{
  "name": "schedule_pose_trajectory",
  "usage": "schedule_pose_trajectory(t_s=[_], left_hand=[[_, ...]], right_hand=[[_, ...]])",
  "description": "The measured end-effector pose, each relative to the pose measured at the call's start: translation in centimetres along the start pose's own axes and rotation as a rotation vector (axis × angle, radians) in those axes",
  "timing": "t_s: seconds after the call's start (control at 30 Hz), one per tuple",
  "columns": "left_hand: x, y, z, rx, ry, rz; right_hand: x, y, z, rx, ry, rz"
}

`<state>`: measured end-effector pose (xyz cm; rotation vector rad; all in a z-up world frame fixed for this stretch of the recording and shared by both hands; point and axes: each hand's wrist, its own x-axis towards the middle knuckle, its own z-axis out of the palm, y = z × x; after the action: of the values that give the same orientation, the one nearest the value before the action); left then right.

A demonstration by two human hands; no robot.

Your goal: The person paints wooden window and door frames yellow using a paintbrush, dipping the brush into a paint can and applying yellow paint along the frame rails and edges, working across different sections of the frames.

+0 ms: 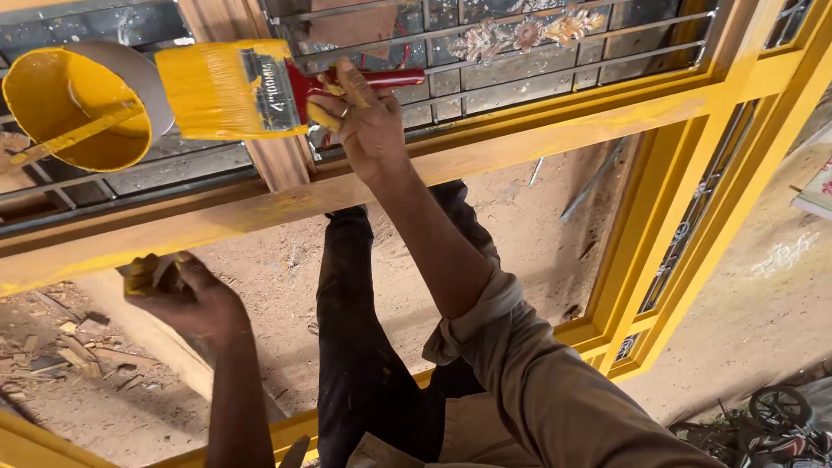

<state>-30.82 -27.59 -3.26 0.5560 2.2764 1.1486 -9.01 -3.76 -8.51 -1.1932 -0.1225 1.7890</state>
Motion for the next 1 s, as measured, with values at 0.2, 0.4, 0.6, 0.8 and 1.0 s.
schedule_pose_trajectory(t_s=[0.2,0.4,0.6,0.8,1.0], left_hand=[[-14.1,6.9,5.6,0.11,-0.285,-0.197],[-23.9,7.4,9.5,0.184,-0.785,-0.335],[-25.2,3.9,9.8,0.332,-1.023,-0.419],[-24.5,3.4,9.0,0.322,-0.931,-0.614],[-23.5,3.4,9.0,0.313,-0.949,-0.641]], right_hand=[[-0.9,-10.1,-1.6,0.102,-0.107,0.098],[0.6,-15.5,-7.2,-0.134,0.007,-0.012],[3.1,-8.4,-10.8,-0.55,0.066,-0.057],[4.5,0.0,-10.7,-0.872,0.187,-0.035],[5.0,2.5,-10.7,-1.256,0.27,-0.286]])
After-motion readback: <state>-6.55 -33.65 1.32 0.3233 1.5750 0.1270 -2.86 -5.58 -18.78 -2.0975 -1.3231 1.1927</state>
